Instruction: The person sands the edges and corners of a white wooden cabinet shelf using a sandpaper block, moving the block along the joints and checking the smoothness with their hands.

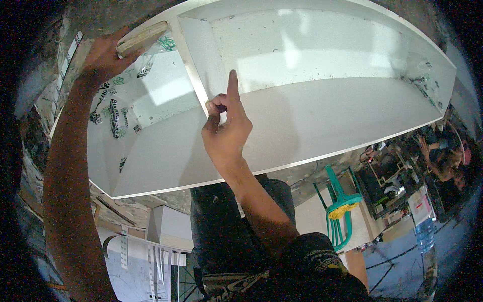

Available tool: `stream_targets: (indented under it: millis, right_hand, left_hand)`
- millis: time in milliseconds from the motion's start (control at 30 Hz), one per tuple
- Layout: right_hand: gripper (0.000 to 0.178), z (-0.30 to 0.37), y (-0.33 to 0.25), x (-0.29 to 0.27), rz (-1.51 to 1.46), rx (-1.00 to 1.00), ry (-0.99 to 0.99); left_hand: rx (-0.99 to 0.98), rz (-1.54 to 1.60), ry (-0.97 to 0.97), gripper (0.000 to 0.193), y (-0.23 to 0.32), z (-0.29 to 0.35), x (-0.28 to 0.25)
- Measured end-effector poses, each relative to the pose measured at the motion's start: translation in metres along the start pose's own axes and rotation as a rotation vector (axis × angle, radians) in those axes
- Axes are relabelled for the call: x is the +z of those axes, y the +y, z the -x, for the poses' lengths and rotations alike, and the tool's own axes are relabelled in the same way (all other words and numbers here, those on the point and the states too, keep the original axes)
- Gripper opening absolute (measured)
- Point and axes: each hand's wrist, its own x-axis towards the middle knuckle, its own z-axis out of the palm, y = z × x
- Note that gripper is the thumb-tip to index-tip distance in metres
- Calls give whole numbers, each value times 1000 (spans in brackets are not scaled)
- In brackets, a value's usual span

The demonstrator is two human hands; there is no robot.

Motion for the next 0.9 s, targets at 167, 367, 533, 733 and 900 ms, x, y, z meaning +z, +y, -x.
stream_targets:
  millis: [167, 367, 533, 733, 900]
  right_hand:
    - [78, 17, 9, -11, 33, 21, -50]
    - [76, 60, 21, -37, 119, 97, -100]
    - [79, 62, 9, -32, 127, 164, -33]
    - [72, 9, -8, 3, 13, 127, 102]
    - [72, -10, -18, 15, -29, 76, 112]
  left_hand:
    - [-6, -10, 16, 48, -3, -1, 2]
    - [4, 19, 21, 48, -1, 0, 3]
    - [16, -23, -2, 46, -10, 2, 3]
    - [6, 13, 9, 46, -1, -1, 1]
    - [-50, -21, -33, 45, -3, 1, -1]
